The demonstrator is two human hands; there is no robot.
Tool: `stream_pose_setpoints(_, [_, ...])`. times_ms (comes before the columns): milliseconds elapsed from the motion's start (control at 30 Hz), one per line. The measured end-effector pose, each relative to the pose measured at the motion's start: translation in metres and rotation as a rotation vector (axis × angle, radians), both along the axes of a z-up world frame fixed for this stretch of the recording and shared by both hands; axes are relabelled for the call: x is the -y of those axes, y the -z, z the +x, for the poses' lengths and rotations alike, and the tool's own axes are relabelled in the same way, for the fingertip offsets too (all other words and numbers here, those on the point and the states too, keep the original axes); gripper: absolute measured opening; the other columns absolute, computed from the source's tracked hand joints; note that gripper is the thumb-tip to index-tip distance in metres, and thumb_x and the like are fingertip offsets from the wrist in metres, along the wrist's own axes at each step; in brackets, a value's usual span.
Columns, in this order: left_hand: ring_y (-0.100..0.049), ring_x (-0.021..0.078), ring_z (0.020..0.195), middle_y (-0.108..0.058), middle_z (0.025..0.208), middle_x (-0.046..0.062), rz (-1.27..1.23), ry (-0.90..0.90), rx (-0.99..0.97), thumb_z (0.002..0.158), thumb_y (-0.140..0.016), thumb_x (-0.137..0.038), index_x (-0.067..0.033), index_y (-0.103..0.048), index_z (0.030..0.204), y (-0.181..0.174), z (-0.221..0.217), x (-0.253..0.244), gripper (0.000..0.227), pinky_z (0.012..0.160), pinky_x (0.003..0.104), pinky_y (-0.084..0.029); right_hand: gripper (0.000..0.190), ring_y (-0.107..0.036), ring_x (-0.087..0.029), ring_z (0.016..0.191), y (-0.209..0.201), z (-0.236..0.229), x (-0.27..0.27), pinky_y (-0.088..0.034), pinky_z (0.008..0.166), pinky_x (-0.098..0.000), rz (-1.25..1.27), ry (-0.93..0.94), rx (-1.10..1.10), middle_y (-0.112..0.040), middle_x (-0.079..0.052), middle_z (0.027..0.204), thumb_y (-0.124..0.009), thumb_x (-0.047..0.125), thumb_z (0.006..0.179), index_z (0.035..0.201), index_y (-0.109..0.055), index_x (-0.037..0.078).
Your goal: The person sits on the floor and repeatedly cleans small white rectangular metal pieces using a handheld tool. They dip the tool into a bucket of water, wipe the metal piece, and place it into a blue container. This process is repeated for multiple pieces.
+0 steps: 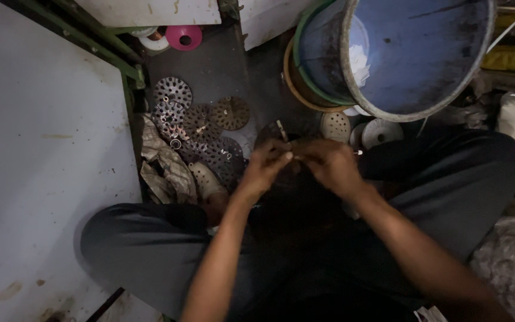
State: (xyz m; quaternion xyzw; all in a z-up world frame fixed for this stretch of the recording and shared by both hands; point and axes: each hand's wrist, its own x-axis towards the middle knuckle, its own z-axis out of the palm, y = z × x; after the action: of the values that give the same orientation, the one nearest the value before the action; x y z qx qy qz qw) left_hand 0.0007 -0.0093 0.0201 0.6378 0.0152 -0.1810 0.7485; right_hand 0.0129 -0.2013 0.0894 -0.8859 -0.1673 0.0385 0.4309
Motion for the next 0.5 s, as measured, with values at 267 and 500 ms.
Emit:
stream_pose_setpoints(267, [-0.077, 0.0321, 0.091, -0.077, 0.100, 0.019, 0.444, -0.054, 0.512, 0.088, -0.077, -0.006, -0.0002, -0.074, 0.104, -0.018, 0.001, 0.001, 0.018, 0.080, 0.039, -0.061, 0.021, -0.078, -0.024, 0.095, 0.007, 0.005, 0.003, -0.061, 0.082, -0.0343, -0.004, -0.011, 0.003, -0.079, -0.010, 0.109, -0.078, 0.009, 0.086, 0.106, -0.080, 0.004])
stream_pose_setpoints(500, [-0.073, 0.0404, 0.090, -0.074, 0.100, 0.024, 0.684, 0.025, 0.626, 0.080, -0.068, 0.007, 0.0034, -0.074, 0.111, -0.018, -0.003, 0.008, 0.031, 0.077, 0.045, -0.059, 0.026, -0.074, -0.023, 0.064, 0.017, 0.005, 0.000, -0.059, 0.061, -0.0372, -0.117, 0.158, -0.512, -0.080, -0.010, 0.093, -0.080, 0.021, 0.087, 0.109, -0.079, 0.008])
